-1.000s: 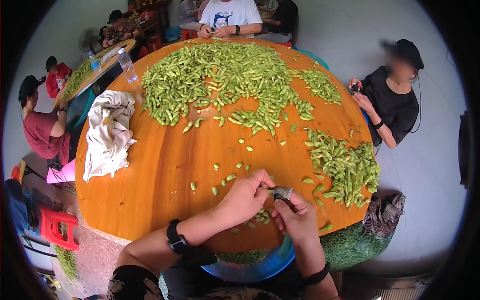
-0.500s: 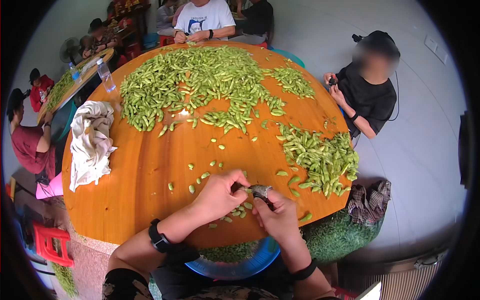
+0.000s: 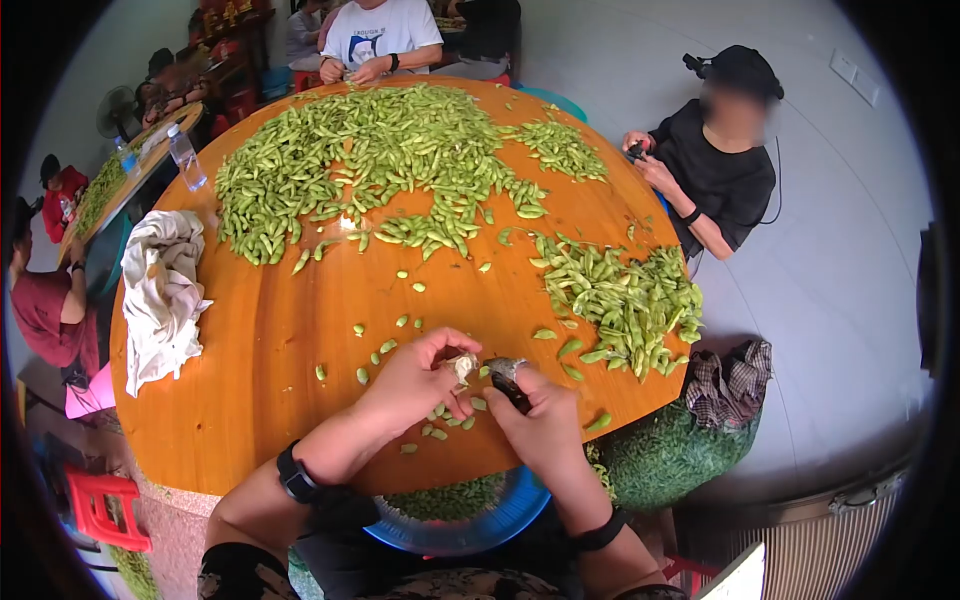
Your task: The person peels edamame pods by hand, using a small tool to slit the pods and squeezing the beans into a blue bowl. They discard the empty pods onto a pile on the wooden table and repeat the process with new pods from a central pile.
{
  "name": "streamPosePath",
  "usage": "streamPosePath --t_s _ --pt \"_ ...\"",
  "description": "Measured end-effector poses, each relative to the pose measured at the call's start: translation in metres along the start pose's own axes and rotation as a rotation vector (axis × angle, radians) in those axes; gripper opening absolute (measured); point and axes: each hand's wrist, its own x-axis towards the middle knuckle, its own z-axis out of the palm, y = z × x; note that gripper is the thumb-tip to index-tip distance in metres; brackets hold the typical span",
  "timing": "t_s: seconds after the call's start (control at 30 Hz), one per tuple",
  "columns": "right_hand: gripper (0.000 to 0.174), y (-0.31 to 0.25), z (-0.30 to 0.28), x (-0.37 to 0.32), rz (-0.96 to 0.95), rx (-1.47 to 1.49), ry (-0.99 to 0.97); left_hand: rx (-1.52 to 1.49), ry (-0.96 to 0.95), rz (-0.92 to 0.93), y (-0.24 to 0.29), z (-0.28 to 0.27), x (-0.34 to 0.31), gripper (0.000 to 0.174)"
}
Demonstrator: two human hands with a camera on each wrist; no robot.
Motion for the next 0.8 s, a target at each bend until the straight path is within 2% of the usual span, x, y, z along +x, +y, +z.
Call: streamPosePath --t_s 0.13,0.33,0.4,0.43,0.5,0.63,0.7,0.73,0.8 --pt "0.013 -0.008 0.003 0.000 -0.028 -0.095 -0.036 -0.055 0.036 -0.006 -0.005 0.002 0.001 0.015" --pt "0.011 0.000 0.013 0.003 0.008 0.053 -0.055 -0.003 0.081 0.060 -0.005 0.006 0.000 0.014" --pt "0.015 -0.005 0.012 0.003 0.252 0.210 -0.120 0.037 0.050 0.091 -0.004 0.007 -0.001 0.016" --pt "0.015 -0.007 0.014 0.003 0.252 0.208 -0.123 0.034 0.052 0.091 -0.004 0.007 -0.001 0.016" --pt "0.015 -0.011 0.018 0.003 0.384 0.340 -0.073 0.053 0.036 0.076 -0.003 0.006 0.000 0.015" --pt "0.008 -0.009 0.020 0.006 0.391 0.474 -0.051 -0.013 0.103 0.149 -0.011 0.008 0.002 0.014" --pt "0.010 -0.014 0.018 0.008 0.444 0.481 -0.024 0.501 0.284 0.651 -0.024 0.003 0.010 0.012" --pt "0.010 -0.015 0.016 0.009 0.441 0.477 -0.023 0.498 0.283 0.655 -0.024 0.001 0.008 0.012" --pt "0.008 -0.017 0.012 0.010 0.443 0.444 -0.020 0.836 0.183 0.740 -0.018 0.000 0.000 0.008"
